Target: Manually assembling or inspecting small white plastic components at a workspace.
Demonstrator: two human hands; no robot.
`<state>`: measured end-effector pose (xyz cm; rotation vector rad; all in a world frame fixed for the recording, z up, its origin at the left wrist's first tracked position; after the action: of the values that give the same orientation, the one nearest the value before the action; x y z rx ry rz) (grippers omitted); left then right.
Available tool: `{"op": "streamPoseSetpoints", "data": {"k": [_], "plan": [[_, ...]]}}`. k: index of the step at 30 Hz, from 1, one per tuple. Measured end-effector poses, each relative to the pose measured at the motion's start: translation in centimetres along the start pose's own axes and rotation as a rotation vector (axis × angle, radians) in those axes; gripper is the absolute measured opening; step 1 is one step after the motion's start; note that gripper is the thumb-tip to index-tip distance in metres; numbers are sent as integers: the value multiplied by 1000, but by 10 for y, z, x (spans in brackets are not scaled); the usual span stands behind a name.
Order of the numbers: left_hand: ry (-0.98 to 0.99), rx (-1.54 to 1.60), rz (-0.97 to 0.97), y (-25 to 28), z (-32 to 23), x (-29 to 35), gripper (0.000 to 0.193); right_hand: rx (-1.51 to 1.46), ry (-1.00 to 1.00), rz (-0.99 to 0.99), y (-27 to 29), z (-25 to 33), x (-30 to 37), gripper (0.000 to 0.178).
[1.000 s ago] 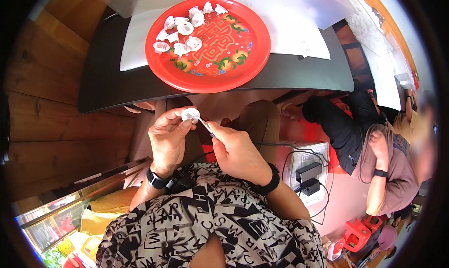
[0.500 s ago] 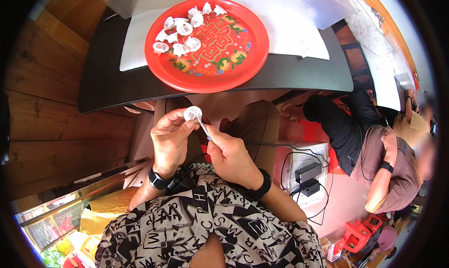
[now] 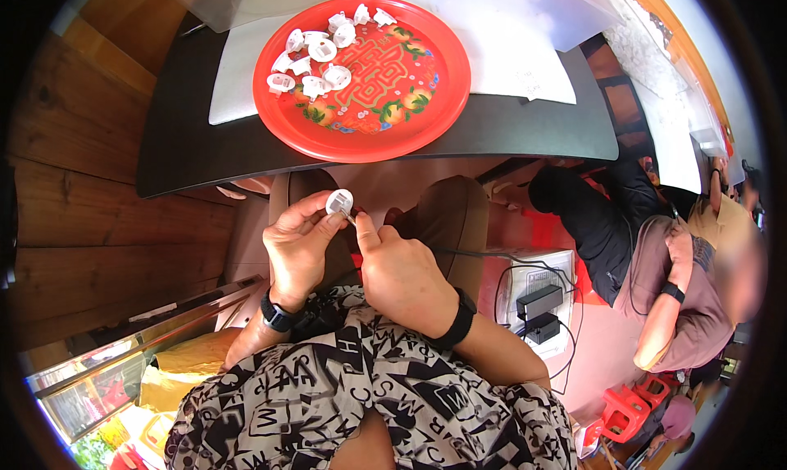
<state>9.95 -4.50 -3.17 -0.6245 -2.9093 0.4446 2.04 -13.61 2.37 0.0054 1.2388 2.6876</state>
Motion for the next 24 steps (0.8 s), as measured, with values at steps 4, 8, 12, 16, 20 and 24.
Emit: {"op": "streamPoseSetpoints", "data": {"k": [4, 8, 12, 16, 20, 24], "plan": [[-58, -173, 28, -3, -4, -1, 18, 430, 129, 208, 4, 19, -11, 42], [-38, -206, 58, -3, 6, -2, 16, 645, 355, 175, 7, 37, -13, 29], [-15, -194, 90, -4, 11, -3, 17, 712, 427, 191, -1, 38, -9, 46], [137, -67, 70, -2, 7, -6, 21, 603, 253, 140, 9, 22, -10, 36], [19, 170, 150, -1, -6, -6, 29, 345, 211, 98, 25, 8, -3, 51], [-10, 172, 153, -2, -12, -5, 26, 245, 200, 5, 39, 11, 1, 51]]}}
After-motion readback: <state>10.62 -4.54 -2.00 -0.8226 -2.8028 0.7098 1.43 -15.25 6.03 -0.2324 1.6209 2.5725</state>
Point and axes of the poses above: each hand's wrist, its own x-axis away from the middle knuckle, its own y-axis out of the back of the hand, z = x × y, the point moved 8 cm from there along -x, towards the middle knuckle, and after that the axes turned 3 degrees about -z, right-handed, at the moved point
